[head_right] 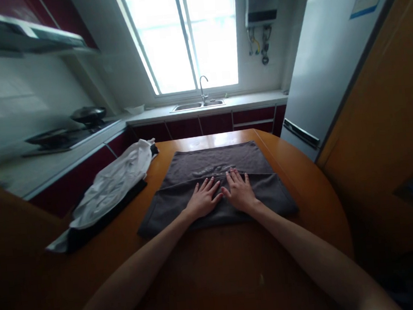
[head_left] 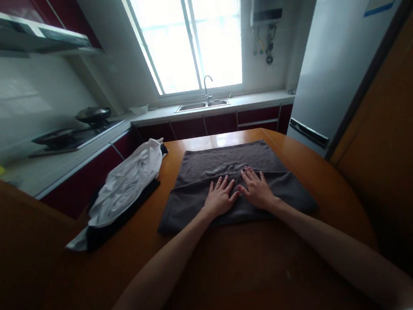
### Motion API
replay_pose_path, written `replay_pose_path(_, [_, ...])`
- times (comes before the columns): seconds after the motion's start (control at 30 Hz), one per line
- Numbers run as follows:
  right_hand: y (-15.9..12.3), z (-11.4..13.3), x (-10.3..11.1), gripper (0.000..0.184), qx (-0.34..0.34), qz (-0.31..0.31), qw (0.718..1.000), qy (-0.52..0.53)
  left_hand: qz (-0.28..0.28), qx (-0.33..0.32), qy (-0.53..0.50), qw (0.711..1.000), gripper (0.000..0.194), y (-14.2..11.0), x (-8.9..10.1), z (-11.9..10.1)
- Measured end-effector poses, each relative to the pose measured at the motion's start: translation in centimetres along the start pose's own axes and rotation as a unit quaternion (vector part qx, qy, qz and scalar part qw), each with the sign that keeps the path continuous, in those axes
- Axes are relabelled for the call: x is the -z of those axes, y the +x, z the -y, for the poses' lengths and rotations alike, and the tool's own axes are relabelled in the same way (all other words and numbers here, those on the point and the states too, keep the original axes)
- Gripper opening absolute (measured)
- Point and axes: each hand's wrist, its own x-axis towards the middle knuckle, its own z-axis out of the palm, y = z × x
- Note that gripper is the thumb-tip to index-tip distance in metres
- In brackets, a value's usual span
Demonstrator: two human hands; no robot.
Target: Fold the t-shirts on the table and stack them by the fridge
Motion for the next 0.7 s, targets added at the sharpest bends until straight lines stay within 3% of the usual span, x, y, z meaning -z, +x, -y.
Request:
replay_pose_path(0.2, [-0.2,0.3,-0.1,0.070,0.000,0.051,0.998,0.027,0.004,0.003,0.000,1.000,0.069,0.2,0.0,0.0])
replay_pose_path(0.37, [0.0,-1.7,0.5,0.066,-0.054,-0.034,0.998,0.004,0.004,0.004,0.000,1.000,0.069,0.1,0.1,0.0])
replay_pose_path(0.53, [0.1,-4.5,0.4,0.067,-0.141,0.006,0.990,-0.011,0.005,0.003,0.000,1.000,0.069,0.1,0.2,-0.1])
replay_pose_path(0.7, [0.5,-6.9,0.8,0.070,-0.147,-0.055,0.987,-0.024,0.005,0.005,-0.010,1.000,0.068,0.1,0.3,-0.1])
